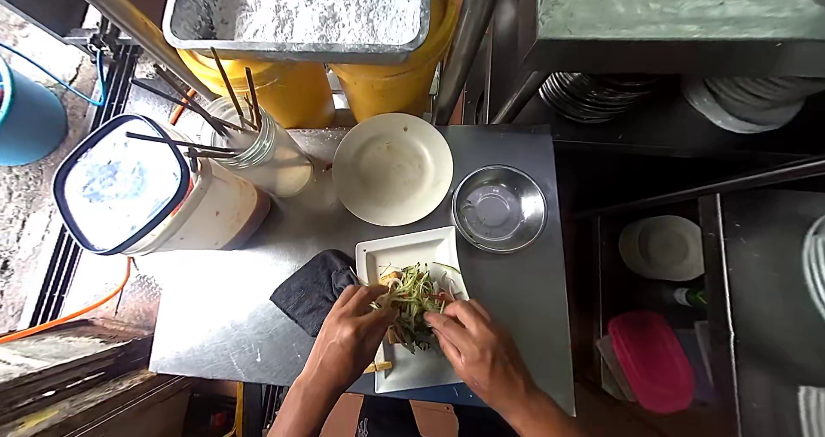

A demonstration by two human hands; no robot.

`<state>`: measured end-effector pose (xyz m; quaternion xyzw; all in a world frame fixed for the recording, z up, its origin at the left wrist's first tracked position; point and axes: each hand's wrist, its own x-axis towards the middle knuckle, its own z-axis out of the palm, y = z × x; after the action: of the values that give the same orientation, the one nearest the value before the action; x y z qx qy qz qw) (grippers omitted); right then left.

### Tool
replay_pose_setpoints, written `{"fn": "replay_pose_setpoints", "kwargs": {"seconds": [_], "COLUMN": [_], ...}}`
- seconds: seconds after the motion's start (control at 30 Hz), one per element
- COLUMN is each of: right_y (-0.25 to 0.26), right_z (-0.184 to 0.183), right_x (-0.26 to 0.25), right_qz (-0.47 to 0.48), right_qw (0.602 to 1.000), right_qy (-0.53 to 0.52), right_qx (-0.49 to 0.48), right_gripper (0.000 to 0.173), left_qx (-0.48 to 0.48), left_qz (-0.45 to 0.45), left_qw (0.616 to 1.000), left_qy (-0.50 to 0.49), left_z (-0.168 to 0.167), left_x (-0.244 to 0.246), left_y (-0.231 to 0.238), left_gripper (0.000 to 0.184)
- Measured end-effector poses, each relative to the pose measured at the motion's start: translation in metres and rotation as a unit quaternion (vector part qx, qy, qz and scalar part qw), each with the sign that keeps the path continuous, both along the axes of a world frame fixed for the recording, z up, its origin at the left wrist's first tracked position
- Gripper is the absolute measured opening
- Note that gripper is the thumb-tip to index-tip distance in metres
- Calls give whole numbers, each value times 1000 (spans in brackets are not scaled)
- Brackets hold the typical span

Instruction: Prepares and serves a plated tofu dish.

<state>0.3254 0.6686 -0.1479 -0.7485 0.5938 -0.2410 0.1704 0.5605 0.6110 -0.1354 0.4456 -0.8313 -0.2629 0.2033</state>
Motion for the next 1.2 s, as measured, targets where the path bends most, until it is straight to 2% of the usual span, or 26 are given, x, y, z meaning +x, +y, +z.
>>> {"fn": "replay_pose_setpoints", "kwargs": {"seconds": [0.1, 0.2, 0.3, 0.37, 0.47, 0.57, 0.63, 0.73, 0.83, 0.93, 1.07, 1.2], "right_y": [13, 16, -2, -26, -61, -61, -47, -40, -45, -38, -25, -21], "right_z": [1, 6, 8, 2, -8, -6, -5, -2, -1, -1, 3, 11], "right_x": [-4, -7, -18, -27, -37, -31, -25, -23, -25, -25, -17, -6], "right_qz": [-12, -19, -77, -87, -34, -3, 0, -66, -107, -116, -149, -112], "right_qw": [1000, 999, 993, 994, 998, 996, 994, 989, 986, 987, 978, 982], "right_qy": [-17, -48, -92, -68, -4, 31, 9, -55, -67, -69, -94, -41], "right_qx": [1, 17, 19, 16, 50, 79, 110, 118, 112, 92, 109, 145], "right_gripper": [22, 26, 30, 28, 25, 25, 25, 32, 32, 33, 30, 23], "left_qx": [13, 7, 4, 10, 61, 121, 147, 206, 223, 206, 170, 89], "left_qz": [36, 64, 96, 117, 134, 200, 246, 274, 254, 221, 242, 173], "left_qw": [999, 998, 995, 993, 986, 964, 949, 931, 940, 953, 955, 978], "left_qy": [-4, -16, -17, -19, -75, -126, -130, -121, -53, -2, -24, -74], "left_z": [2, 4, 8, 14, 21, 28, 27, 26, 24, 23, 13, -4], "left_x": [2, -4, -13, -19, -25, -24, -23, -31, -38, -33, -13, 13], "left_y": [-3, -8, -17, -26, -35, -28, -20, -13, -10, -15, -15, 12], "left_gripper": [14, 20, 26, 23, 23, 22, 25, 30, 28, 34, 34, 31]}}
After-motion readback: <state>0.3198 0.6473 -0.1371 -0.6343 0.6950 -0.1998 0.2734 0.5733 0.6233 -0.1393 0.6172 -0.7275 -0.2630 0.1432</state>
